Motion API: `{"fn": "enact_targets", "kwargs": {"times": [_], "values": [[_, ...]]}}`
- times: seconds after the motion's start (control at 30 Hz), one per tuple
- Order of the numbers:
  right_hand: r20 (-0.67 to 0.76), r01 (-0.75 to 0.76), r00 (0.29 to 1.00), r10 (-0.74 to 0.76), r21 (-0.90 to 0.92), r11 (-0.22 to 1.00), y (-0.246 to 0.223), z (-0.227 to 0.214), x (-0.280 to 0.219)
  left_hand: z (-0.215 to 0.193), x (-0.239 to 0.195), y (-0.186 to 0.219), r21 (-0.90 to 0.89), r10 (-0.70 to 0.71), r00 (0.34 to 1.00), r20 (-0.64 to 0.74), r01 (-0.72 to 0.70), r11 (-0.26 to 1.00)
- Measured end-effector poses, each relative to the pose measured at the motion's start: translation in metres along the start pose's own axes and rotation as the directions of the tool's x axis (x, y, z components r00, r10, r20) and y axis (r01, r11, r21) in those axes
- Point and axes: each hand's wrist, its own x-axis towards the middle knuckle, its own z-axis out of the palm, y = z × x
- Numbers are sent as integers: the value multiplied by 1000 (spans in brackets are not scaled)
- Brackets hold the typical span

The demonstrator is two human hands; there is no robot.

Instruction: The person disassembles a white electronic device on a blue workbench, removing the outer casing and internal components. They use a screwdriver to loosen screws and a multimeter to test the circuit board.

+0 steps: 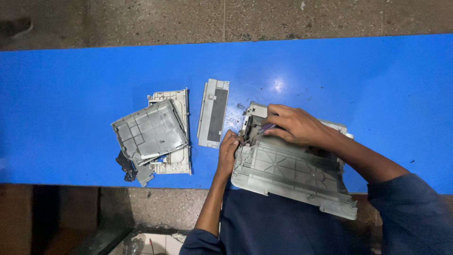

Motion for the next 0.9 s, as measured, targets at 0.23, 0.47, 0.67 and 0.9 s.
{"fn": "enact_targets", "kwargs": {"times": [0.23, 0.47, 0.67, 0.9], "values": [[108, -33, 993, 35, -21, 999, -3, -12, 17, -6, 1, -9, 24, 3, 998, 60, -5, 1000], [132, -60, 989, 60, -8, 998, 0, -13, 23, -11, 6, -15, -2, -41, 992, 120, 42, 999], [149, -37, 988, 39, -19, 999, -5, -15, 30, -14, 6, -13, -3, -38, 991, 127, 39, 999], [169, -48, 984, 50, -14, 999, -9, -17, 34, -11, 4, -12, -12, -14, 993, 116, 16, 1000]]}}
